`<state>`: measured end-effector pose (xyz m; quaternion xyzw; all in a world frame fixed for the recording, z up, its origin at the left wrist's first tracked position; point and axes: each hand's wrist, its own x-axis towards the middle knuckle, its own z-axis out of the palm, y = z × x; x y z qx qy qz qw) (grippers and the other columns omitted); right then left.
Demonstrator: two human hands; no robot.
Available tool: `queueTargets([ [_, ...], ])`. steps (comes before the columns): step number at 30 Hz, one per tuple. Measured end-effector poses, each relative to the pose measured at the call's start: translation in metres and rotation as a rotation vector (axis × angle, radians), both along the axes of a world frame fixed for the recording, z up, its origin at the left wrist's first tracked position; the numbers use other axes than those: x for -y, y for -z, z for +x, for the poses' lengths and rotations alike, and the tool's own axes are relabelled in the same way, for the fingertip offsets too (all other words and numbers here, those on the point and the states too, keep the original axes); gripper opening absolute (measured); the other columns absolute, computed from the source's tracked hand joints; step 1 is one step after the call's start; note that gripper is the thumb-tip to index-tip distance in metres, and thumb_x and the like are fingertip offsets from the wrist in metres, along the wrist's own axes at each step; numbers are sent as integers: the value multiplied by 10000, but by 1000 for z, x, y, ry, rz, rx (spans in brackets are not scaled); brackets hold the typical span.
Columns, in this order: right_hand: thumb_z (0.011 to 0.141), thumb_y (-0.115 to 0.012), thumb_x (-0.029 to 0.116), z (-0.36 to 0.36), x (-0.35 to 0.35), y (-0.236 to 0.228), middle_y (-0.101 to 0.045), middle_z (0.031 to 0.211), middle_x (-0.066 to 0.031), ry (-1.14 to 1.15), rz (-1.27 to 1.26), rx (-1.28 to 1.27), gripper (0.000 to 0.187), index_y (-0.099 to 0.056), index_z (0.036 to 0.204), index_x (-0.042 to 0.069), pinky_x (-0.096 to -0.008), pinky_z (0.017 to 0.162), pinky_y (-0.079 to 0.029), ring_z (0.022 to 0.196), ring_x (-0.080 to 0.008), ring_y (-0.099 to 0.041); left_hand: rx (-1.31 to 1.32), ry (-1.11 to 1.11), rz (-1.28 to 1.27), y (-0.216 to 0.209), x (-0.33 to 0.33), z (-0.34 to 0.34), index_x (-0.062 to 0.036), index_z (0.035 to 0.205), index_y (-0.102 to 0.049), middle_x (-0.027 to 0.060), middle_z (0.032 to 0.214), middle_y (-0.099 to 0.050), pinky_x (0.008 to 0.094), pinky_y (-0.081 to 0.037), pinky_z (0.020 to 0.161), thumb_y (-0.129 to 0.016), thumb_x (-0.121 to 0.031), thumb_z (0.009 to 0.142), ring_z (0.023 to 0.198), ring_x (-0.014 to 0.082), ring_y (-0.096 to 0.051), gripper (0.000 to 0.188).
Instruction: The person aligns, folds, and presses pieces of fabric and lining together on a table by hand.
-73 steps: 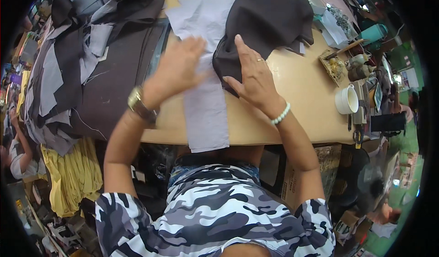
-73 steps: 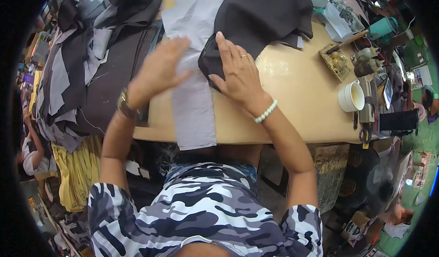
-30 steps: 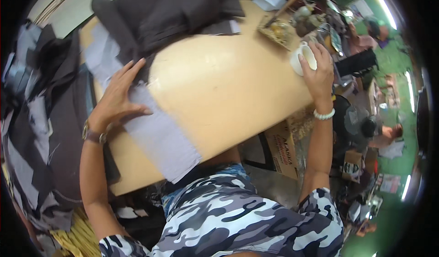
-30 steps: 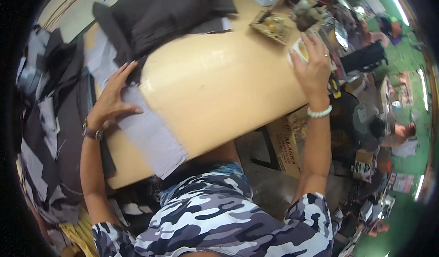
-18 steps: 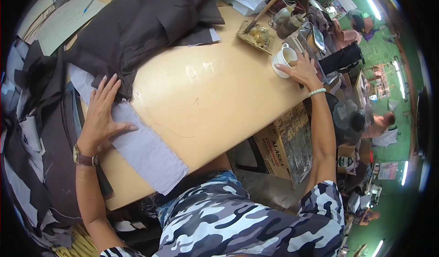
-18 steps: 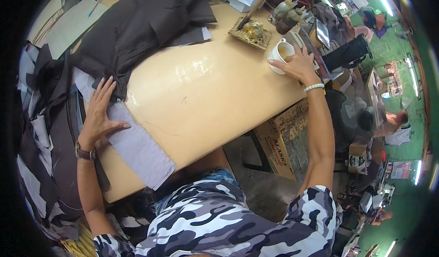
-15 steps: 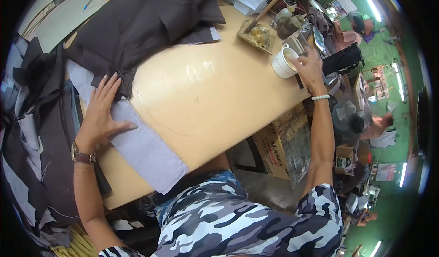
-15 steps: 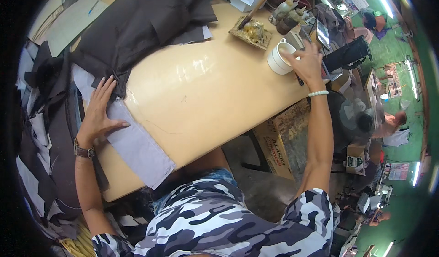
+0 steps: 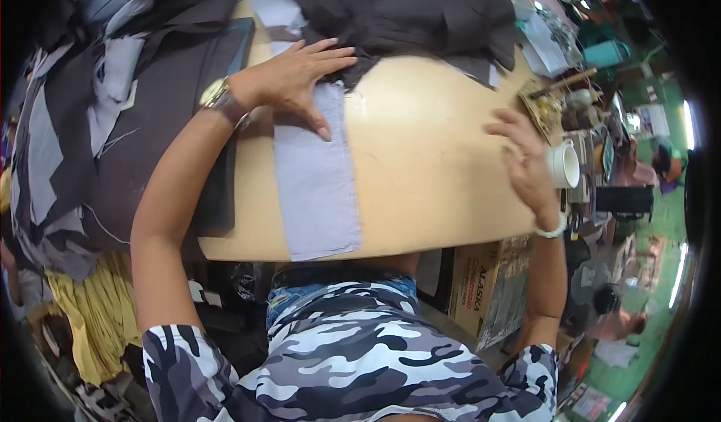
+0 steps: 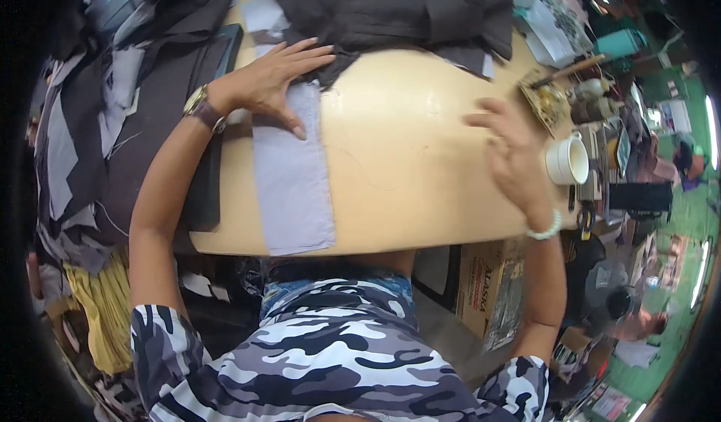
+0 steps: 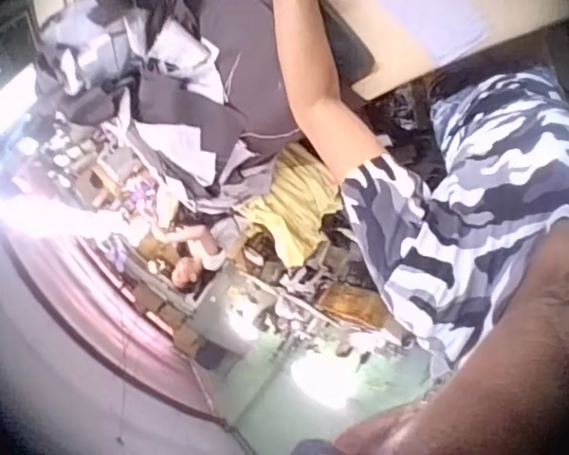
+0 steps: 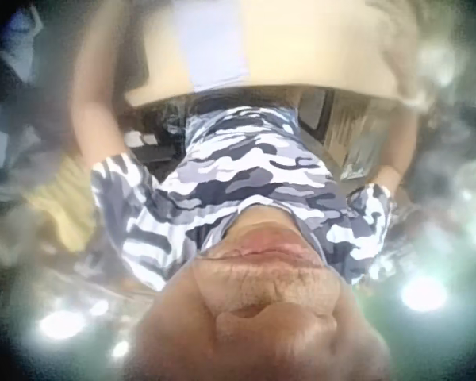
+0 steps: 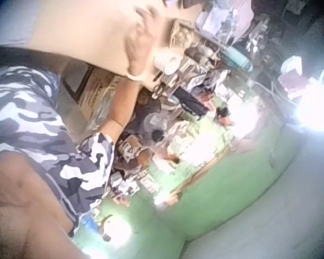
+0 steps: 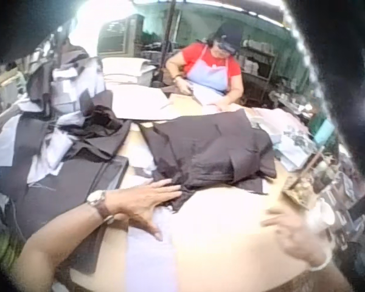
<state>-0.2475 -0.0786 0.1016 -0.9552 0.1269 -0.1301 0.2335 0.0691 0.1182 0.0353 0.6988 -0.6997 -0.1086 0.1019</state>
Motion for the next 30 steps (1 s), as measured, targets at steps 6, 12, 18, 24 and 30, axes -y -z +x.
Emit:
queueTargets([
  [6, 768, -395, -107, 109, -66, 49, -534, 1040, -138, -306, 422, 131, 420, -613, 1095, 42, -296, 850, -427, 940, -245, -544, -3, 59, 37, 1, 4, 6, -88, 1413, -291, 96, 1488, -247, 564, -135, 1094, -798, -604, 445, 1400, 286, -115, 1209],
  [12, 787, -399, -118, 150, -74, 71, -494, 935, -104, -243, 438, 172, 402, -644, 1061, 45, -269, 786, -431, 855, -198, -520, -65, 69, 9, 5, 0, 7, -91, 1405, -318, 107, 1488, -242, 559, -119, 1100, -807, -582, 439, 1399, 291, -118, 1189],
  [18, 757, -446, -138, 154, -72, 76, -486, 901, -96, -260, 274, 169, 413, -662, 1040, 69, -283, 753, -445, 818, -203, -513, -59, 71, -2, 6, -1, 9, -84, 1396, -333, 121, 1481, -254, 562, -120, 1099, -816, -561, 439, 1395, 294, -134, 1173],
  [24, 720, -504, -131, 145, -66, 86, -506, 916, -112, -322, 79, 218, 431, -666, 1048, 96, -328, 726, -458, 815, -236, -523, -56, 72, -12, 6, 1, 7, -70, 1388, -340, 122, 1476, -266, 555, -123, 1102, -828, -535, 441, 1395, 292, -136, 1163],
  [30, 752, -423, -179, 149, -68, 88, -487, 940, -99, -287, 115, 200, 486, -650, 1097, 77, -265, 777, -425, 858, -207, -509, -34, 60, 34, 3, 1, 4, -66, 1393, -329, 119, 1483, -251, 549, -112, 1105, -829, -520, 451, 1401, 286, -114, 1160],
])
